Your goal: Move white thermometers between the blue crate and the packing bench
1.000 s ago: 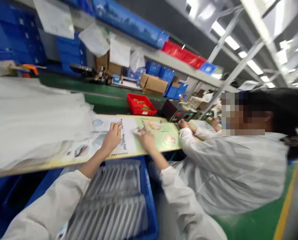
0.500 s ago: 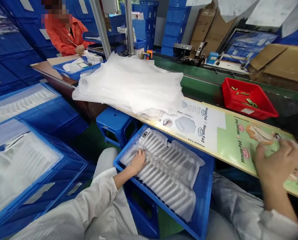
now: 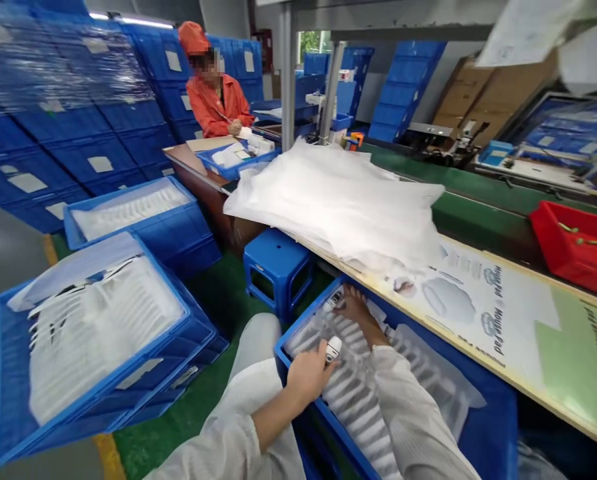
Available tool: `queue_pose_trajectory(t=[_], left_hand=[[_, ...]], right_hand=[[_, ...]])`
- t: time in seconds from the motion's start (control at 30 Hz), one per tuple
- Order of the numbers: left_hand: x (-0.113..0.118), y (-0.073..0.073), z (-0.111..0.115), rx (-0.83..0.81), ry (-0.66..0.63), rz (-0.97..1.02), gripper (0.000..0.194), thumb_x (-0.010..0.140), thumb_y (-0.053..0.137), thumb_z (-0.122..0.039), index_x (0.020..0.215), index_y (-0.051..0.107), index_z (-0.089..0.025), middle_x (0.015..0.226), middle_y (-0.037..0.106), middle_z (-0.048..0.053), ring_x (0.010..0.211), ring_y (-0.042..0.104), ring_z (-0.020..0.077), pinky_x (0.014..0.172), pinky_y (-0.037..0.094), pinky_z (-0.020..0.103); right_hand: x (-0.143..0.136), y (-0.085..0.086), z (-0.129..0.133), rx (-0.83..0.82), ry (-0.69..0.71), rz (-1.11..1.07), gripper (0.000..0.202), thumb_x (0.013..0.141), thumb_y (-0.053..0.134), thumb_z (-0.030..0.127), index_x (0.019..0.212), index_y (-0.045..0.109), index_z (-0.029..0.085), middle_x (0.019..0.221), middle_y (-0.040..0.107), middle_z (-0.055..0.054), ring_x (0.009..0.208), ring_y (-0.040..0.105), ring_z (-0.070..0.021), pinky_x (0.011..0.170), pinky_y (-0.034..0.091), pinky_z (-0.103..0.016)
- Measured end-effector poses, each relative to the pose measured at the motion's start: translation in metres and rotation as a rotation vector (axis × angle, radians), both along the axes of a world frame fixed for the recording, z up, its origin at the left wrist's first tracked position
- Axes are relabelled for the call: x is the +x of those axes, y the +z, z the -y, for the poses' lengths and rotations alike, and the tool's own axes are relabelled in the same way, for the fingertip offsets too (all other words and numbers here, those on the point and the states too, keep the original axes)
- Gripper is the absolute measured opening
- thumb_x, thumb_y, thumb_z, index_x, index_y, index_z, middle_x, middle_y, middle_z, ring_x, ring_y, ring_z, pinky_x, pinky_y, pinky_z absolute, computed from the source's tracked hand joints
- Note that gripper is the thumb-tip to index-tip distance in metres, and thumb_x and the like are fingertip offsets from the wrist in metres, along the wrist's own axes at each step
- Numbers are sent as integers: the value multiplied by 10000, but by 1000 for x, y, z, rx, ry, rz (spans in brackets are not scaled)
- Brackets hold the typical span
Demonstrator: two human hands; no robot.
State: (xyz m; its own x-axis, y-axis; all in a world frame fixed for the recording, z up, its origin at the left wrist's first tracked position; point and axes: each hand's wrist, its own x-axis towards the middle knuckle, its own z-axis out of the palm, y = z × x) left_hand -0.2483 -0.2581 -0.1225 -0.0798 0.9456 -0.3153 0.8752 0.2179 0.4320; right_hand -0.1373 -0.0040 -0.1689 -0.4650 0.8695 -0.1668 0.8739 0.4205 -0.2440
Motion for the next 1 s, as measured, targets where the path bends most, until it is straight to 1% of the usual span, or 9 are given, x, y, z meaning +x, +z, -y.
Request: queue_pose_trajectory(t=[0.1,0.27,0.4,0.47,0.57,0.7,0.83,0.93,1.0], left_hand=[[3,0,-4,4,-2,32,617,1121,452,-687,1519,547,-226,1093,847,147,979,831,393,812,623,456],[2,-5,-2,51,-8,72,624,1118,452,-701,1511,544,-225,1090,836,143,902,824,371,761,613,434],[0,-2,2,102,-18,109,626,1135,371,-703,1503,545,-228,1161,824,146,935,811,350,793,603,426],[-2,2,4,142,-20,110,602,1152,349,-659,1515,540,-219,1214,816,157,998,801,349,874,598,443],[-3,5,6,204,-16,136,565,1175,323,-589,1529,535,-203,1213,825,145,1004,794,335,963,576,455],[-3,3,6,259,-35,154,503,1190,287,-467,1505,572,-196,1210,833,144,980,794,331,958,565,457],[-7,-2,6,277,-56,187,510,1190,308,-464,1515,607,-208,1236,833,137,1044,792,333,988,558,453],[-9,-1,11,297,-16,237,503,1188,338,-498,1476,662,-243,1231,833,101,1098,778,317,1032,543,439],[-4,6,10,310,15,309,513,1184,346,-525,1428,696,-240,1157,835,85,1045,774,301,985,557,418]], right_hand=[[-7,-16,-19,-42,-85,102,1027,844,871,457,1696,449,68,1598,549,-326,1489,526,-471,1196,421,-540],[-3,-17,-14,147,23,84,615,856,753,226,1451,645,114,1458,639,-272,1410,564,-427,1210,393,-528],[18,-1,11,214,171,-194,395,908,580,193,1294,661,202,1542,626,-193,1456,544,-345,1266,375,-506],[29,10,31,189,51,-375,371,973,516,294,1311,641,207,1445,688,-194,1382,612,-337,1197,454,-499],[45,25,77,115,-355,-590,565,1013,515,593,1386,606,179,1143,764,-192,1113,722,-366,983,565,-490],[72,30,160,-348,-719,-970,778,960,341,909,1190,693,254,882,727,-118,748,713,-310,693,589,-449],[100,27,231,-630,-799,-1210,587,890,597,859,1056,740,315,1037,789,-138,703,729,-303,622,628,-508],[116,28,261,-620,-772,-1226,553,874,646,828,989,783,305,1129,804,-194,748,774,-334,644,659,-567],[127,33,266,-498,-791,-1242,541,858,664,837,938,794,318,1053,809,-194,754,788,-356,645,667,-574]])
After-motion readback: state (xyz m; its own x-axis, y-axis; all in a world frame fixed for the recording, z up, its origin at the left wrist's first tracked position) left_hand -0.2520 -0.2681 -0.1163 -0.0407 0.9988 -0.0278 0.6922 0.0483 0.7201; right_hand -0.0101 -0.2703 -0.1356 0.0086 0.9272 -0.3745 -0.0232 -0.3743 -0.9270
